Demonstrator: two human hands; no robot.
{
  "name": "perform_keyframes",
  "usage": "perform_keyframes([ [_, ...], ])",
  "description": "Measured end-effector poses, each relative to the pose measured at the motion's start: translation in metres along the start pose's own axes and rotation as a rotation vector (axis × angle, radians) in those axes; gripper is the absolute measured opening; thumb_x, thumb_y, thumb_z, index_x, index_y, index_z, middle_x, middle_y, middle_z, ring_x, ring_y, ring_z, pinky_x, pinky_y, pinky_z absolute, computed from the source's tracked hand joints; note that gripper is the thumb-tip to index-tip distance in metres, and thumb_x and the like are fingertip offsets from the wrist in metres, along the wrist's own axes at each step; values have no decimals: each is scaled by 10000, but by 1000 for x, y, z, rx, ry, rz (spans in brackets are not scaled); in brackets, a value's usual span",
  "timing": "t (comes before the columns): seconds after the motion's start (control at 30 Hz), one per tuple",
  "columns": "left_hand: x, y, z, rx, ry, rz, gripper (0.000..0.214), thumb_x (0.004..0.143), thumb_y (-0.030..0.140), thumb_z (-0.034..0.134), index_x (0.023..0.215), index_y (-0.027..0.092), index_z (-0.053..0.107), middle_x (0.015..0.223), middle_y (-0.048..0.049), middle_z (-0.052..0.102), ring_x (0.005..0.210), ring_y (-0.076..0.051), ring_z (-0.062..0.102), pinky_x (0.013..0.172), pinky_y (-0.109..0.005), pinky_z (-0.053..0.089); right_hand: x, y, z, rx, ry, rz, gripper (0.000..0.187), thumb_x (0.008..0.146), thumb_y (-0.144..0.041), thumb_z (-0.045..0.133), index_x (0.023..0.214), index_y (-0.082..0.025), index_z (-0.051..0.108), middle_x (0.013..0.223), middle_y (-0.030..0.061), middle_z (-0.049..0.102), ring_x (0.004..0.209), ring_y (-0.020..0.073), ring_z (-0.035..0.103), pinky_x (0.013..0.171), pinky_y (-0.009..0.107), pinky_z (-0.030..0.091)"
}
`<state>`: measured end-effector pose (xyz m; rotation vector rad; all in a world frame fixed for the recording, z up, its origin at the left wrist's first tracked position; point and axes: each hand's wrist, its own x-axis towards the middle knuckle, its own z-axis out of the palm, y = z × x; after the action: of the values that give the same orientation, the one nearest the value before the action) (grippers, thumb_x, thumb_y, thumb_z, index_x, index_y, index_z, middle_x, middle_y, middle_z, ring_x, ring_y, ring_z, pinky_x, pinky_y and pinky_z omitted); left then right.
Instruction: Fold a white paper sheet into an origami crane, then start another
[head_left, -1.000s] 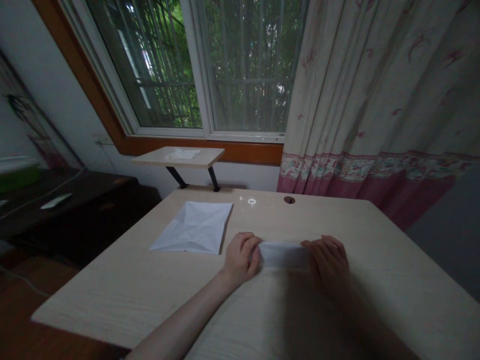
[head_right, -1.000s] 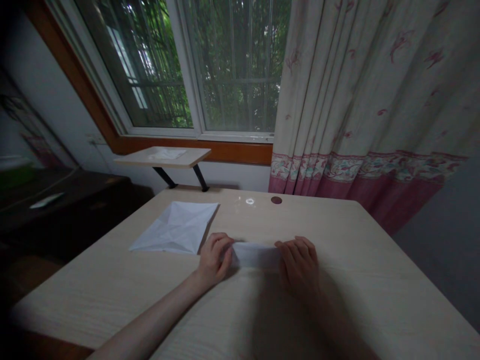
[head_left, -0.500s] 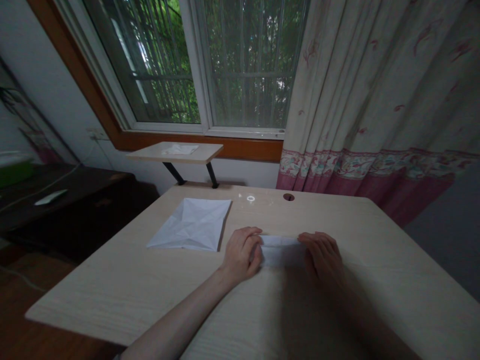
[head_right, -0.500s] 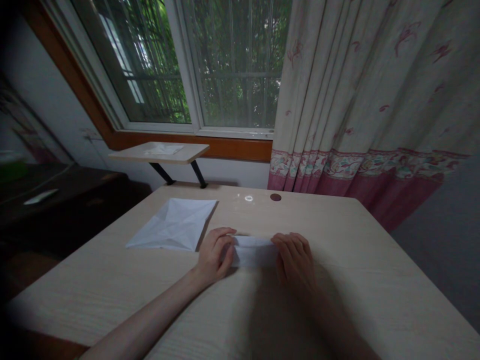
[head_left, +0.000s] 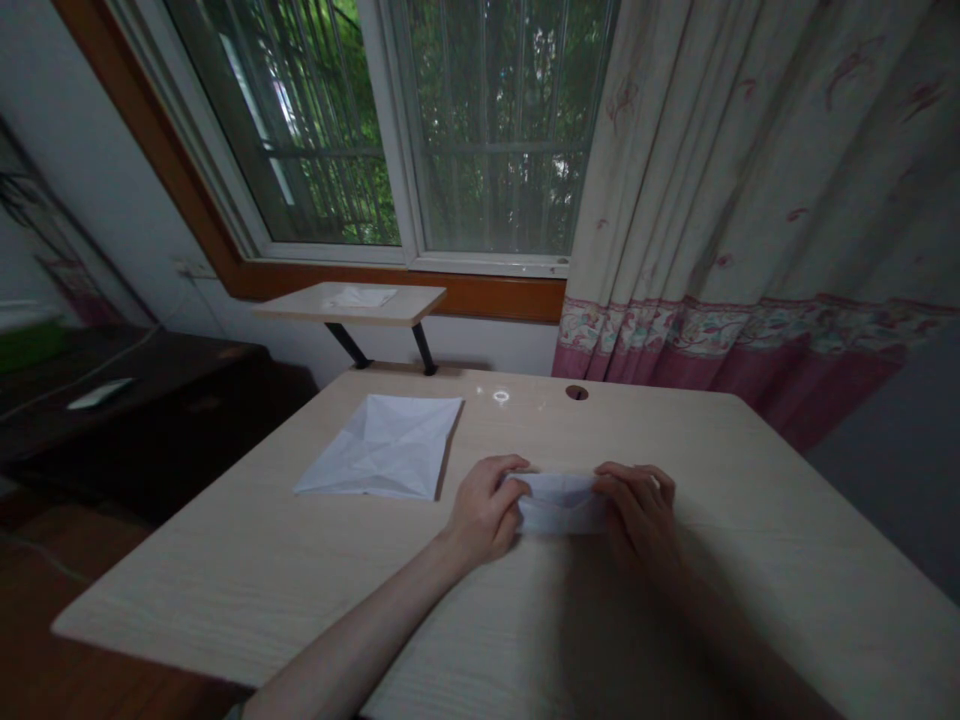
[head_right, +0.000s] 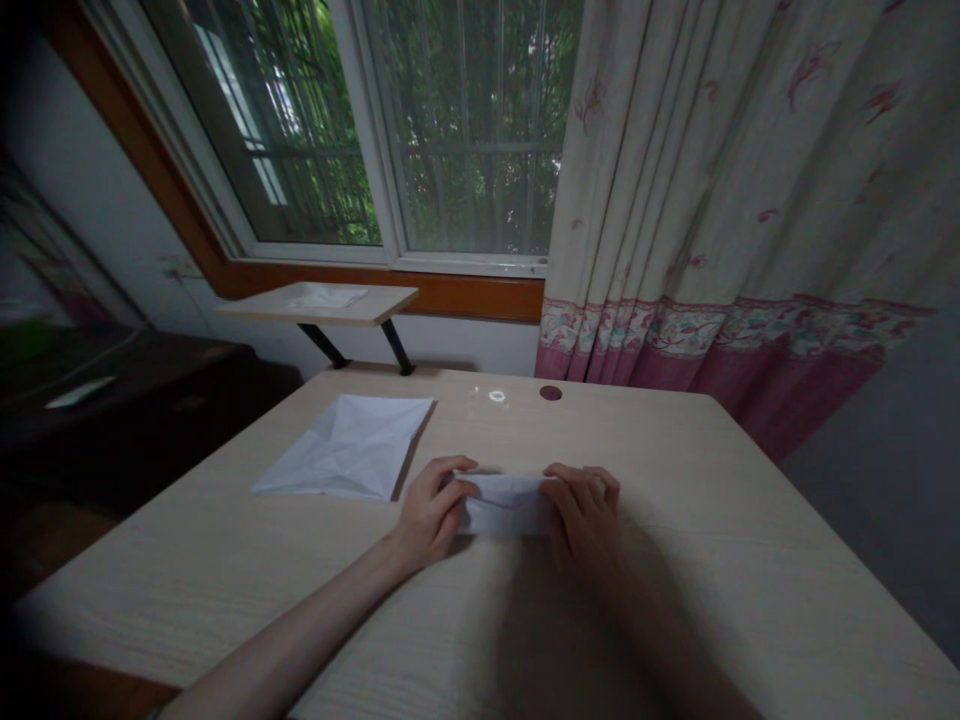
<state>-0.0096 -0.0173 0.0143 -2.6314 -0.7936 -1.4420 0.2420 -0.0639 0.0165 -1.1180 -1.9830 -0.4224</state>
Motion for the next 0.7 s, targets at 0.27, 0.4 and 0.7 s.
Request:
perform_keyframes([
  [0.27,8,7,-3,-4,-26,30,168,959,209,453,971,171,616,1087,-125,658,949,-239,610,808,-386,510,2,-4,-3,-21,9,28,198,877,-99,443,967,-235,555,943,54,682,892,242,565,860,408,328],
  [0.4,10,9,-4,57,-83,33,260,1005,316,430,982,181,651,1063,-115,677,936,-250,609,776,-391,476,2,-5,-2,-26,6,38,194,892,-107,429,952,-241,556,918,43,690,885,239,571,866,411,308],
  [0.7,10,11,-4,111,-115,18,329,1020,377,419,1105,186,673,1045,-108,673,891,-247,586,751,-394,444,2,-5,-6,-97,-38,-30,278,885,-102,447,1056,-242,615,987,68,711,916,259,595,874,430,314],
])
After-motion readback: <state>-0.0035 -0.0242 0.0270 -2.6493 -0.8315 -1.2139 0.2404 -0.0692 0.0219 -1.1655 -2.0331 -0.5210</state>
